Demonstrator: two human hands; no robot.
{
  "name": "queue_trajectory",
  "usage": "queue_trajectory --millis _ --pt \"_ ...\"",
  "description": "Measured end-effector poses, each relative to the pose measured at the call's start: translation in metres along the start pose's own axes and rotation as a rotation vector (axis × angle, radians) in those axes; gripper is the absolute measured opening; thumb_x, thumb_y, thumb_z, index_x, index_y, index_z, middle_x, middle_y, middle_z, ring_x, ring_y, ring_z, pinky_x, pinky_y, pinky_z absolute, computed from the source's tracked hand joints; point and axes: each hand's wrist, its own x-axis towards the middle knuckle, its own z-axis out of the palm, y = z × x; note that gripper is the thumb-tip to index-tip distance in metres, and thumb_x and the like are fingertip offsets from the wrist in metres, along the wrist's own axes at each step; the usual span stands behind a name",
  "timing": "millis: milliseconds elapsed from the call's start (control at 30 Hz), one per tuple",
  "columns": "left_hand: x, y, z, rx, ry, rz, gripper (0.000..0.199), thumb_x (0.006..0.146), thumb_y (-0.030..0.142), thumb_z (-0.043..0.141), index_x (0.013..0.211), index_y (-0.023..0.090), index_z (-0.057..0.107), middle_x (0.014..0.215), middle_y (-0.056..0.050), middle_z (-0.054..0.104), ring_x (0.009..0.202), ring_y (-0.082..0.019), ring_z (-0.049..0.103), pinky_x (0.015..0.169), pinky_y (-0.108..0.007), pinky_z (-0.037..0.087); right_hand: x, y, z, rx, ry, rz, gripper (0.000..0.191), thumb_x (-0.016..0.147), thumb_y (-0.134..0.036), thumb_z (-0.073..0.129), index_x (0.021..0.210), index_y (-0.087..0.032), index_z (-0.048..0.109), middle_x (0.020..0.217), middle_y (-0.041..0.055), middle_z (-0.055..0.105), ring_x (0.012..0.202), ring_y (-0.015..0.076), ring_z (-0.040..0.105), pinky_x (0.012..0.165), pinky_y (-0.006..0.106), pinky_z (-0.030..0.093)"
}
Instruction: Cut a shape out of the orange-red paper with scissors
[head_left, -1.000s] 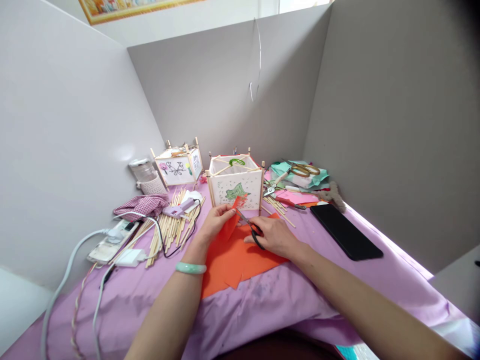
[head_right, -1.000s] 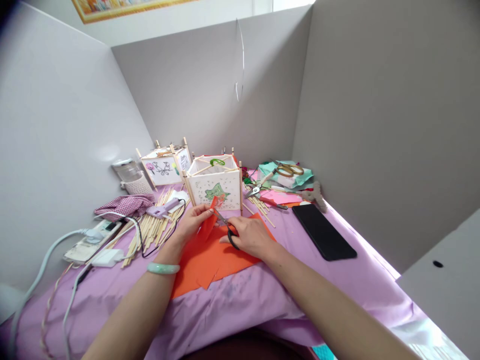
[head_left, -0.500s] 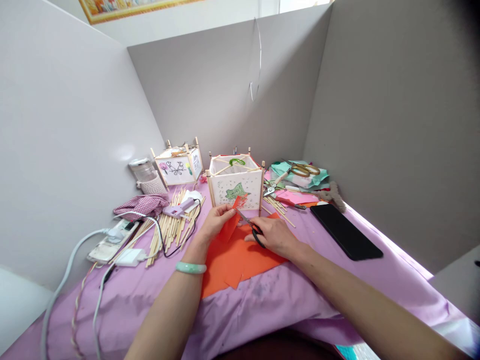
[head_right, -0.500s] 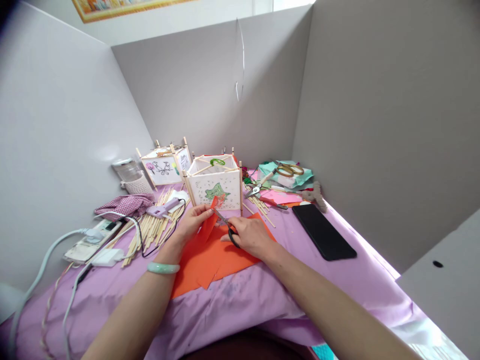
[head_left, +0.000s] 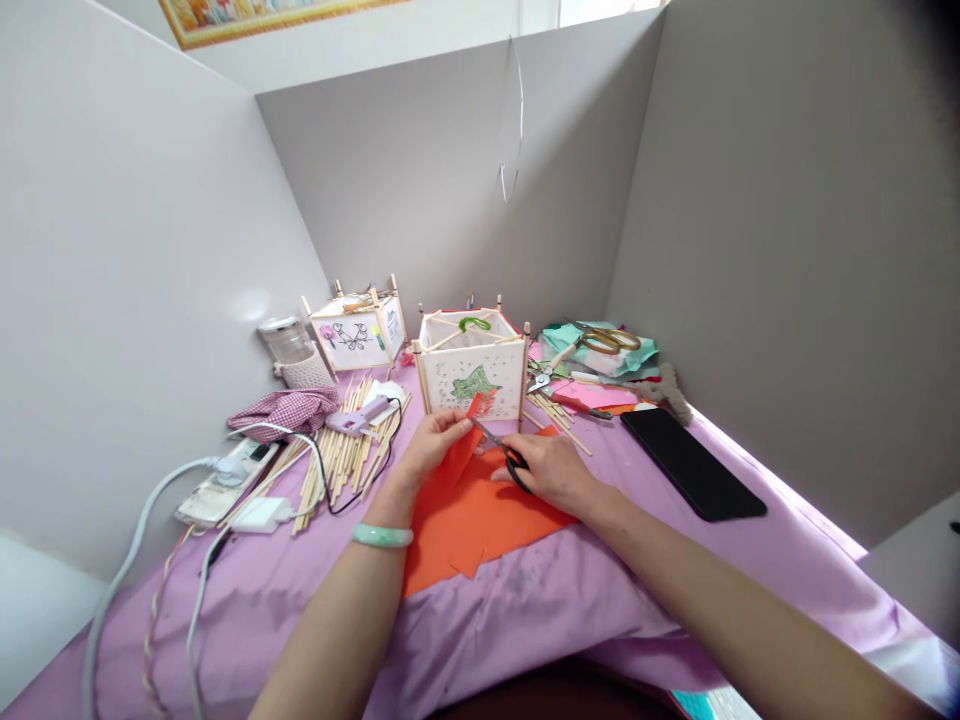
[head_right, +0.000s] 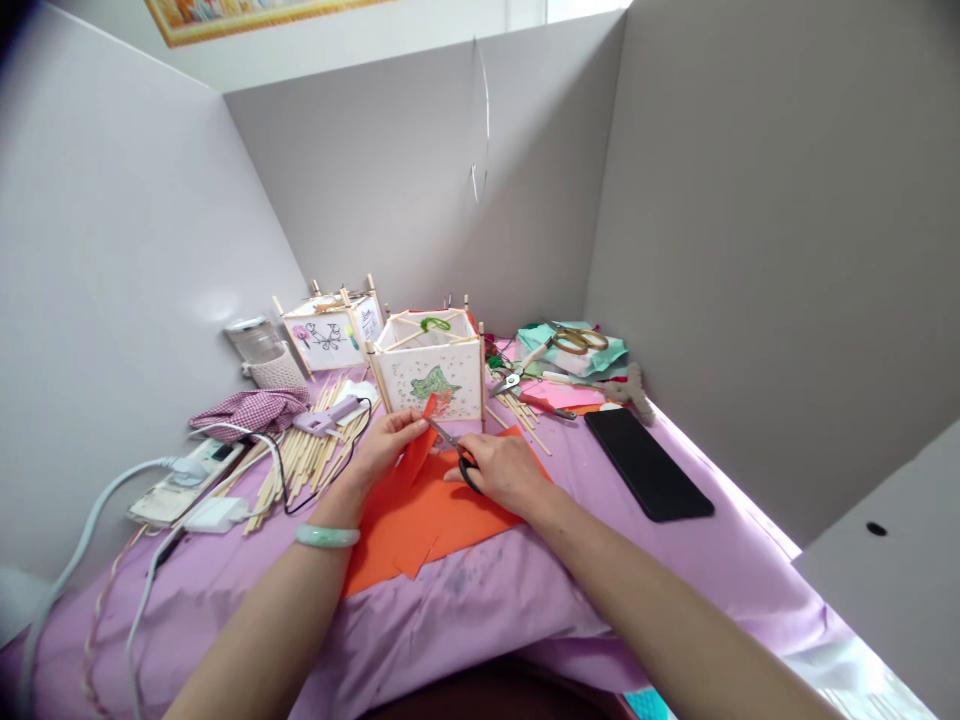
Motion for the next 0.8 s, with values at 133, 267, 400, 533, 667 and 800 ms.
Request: queue_trajectory --millis 133,267,400,533,667,800 --pt "-0.0012 0.0025 0.0023 0.048 -0.031 0.006 0.027 0.068 0.036 0.069 0.077 0.012 0.061 0.070 -0.005 0.066 0.061 -0.016 0.061 0.059 -0.025 0.046 -0.0005 -0.0035 -0.0028 0.001 -0.003 0.004 0.037 0.079 -0.051 0.058 0.100 -0.021 0.060 0.085 0.0043 0.067 0.074 0.0172 0.062 0.063 0.026 0.038" --pt "-0.0011 0.0050 0.0047 0.067 -0.064 0.050 0.024 0.067 0.033 0.070 0.075 0.011 0.064 0.075 -0.005 0.067 0.069 -0.015 0.060 0.069 -0.025 0.045 -0.0004 -0.0064 -0.0052 0.009 -0.007 0.002 0.038 0.078 -0.052 0.059 0.099 -0.021 0.059 0.087 0.0039 0.067 0.073 0.0162 0.061 0.062 0.025 0.037" --pt "0.0000 0.0043 0.0041 0.084 -0.087 0.059 0.024 0.069 0.033 0.068 0.077 0.011 0.065 0.078 -0.006 0.067 0.072 -0.016 0.060 0.072 -0.026 0.044 0.0002 -0.0067 -0.0050 0.014 -0.021 0.007 0.038 0.078 -0.052 0.059 0.099 -0.021 0.059 0.088 0.0039 0.067 0.076 0.0169 0.061 0.063 0.025 0.038" --pt "-0.0003 0.0028 0.0030 0.085 -0.066 0.039 0.022 0.069 0.032 0.069 0.074 0.011 0.063 0.073 -0.005 0.066 0.067 -0.015 0.060 0.067 -0.026 0.045 0.0005 -0.0051 -0.0032 0.019 -0.026 0.010 0.038 0.078 -0.053 0.057 0.098 -0.021 0.059 0.089 0.0036 0.067 0.078 0.0175 0.062 0.064 0.025 0.039" --pt "-0.0027 0.0036 0.0041 0.048 -0.093 -0.021 0.022 0.071 0.033 0.067 0.075 0.012 0.060 0.067 -0.005 0.066 0.060 -0.016 0.061 0.061 -0.027 0.046 0.0004 -0.0039 -0.0020 0.004 -0.010 0.011 0.039 0.078 -0.054 0.058 0.099 -0.022 0.059 0.087 0.0027 0.067 0.077 0.0175 0.062 0.064 0.025 0.039" --pt "-0.0046 0.0054 0.0056 0.019 -0.101 -0.032 0.024 0.070 0.034 0.067 0.074 0.012 0.058 0.066 -0.005 0.066 0.060 -0.018 0.063 0.060 -0.028 0.048 0.0004 -0.0032 -0.0017 -0.007 -0.007 0.015 0.039 0.078 -0.054 0.058 0.100 -0.022 0.060 0.088 0.0025 0.068 0.077 0.0174 0.062 0.064 0.025 0.039"
